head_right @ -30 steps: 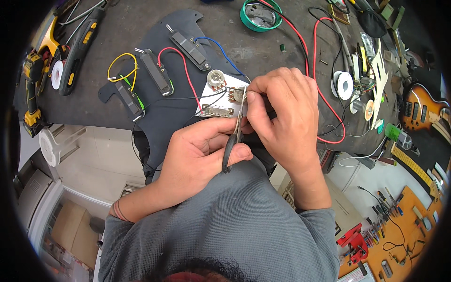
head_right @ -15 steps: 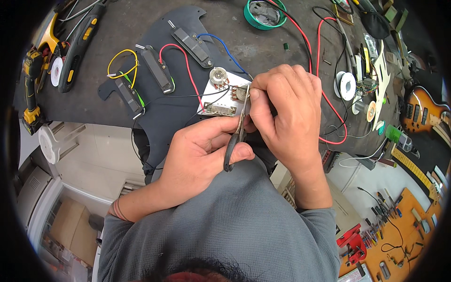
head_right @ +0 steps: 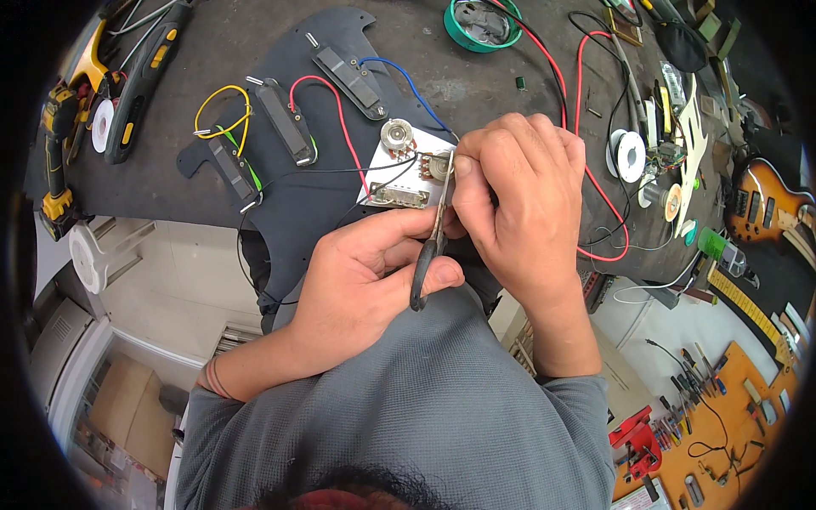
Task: The person solders a wire onto a potentiometer on a guitar pickguard using a soldering iron and solder wire, then cuts the excess wire with shears.
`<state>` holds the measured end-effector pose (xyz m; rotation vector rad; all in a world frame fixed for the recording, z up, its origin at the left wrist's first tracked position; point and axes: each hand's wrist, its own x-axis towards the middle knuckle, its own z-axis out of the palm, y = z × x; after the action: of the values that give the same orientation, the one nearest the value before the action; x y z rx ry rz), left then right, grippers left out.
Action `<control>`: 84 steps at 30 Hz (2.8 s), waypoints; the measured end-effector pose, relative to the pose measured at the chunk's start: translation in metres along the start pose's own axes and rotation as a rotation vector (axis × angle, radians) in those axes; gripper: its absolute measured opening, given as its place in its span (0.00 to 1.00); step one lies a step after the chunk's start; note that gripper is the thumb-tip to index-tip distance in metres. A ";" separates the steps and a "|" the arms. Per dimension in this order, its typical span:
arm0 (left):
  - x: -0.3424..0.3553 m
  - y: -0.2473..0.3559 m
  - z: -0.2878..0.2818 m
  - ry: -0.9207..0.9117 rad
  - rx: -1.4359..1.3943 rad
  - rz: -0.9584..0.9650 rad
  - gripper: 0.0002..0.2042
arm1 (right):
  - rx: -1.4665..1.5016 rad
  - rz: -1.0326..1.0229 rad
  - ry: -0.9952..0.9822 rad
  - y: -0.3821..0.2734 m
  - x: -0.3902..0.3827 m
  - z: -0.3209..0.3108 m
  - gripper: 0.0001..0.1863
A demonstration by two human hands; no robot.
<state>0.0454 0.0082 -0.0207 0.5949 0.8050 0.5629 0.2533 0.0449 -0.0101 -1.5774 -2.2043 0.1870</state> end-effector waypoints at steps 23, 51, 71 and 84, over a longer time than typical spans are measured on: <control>-0.001 -0.005 0.002 0.002 -0.036 0.033 0.23 | 0.073 -0.014 -0.126 0.004 0.012 -0.009 0.09; -0.003 -0.006 0.001 -0.001 -0.099 0.070 0.24 | 0.068 -0.007 -0.022 0.001 0.005 -0.008 0.09; -0.001 0.005 0.005 0.023 -0.019 -0.016 0.27 | 0.006 -0.063 -0.028 0.003 0.004 -0.015 0.08; 0.000 0.001 0.008 0.038 -0.112 0.041 0.24 | -0.105 -0.158 -0.015 0.006 0.010 -0.010 0.08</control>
<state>0.0519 0.0065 -0.0158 0.4998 0.7932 0.6549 0.2600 0.0553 -0.0009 -1.4498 -2.3726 0.0362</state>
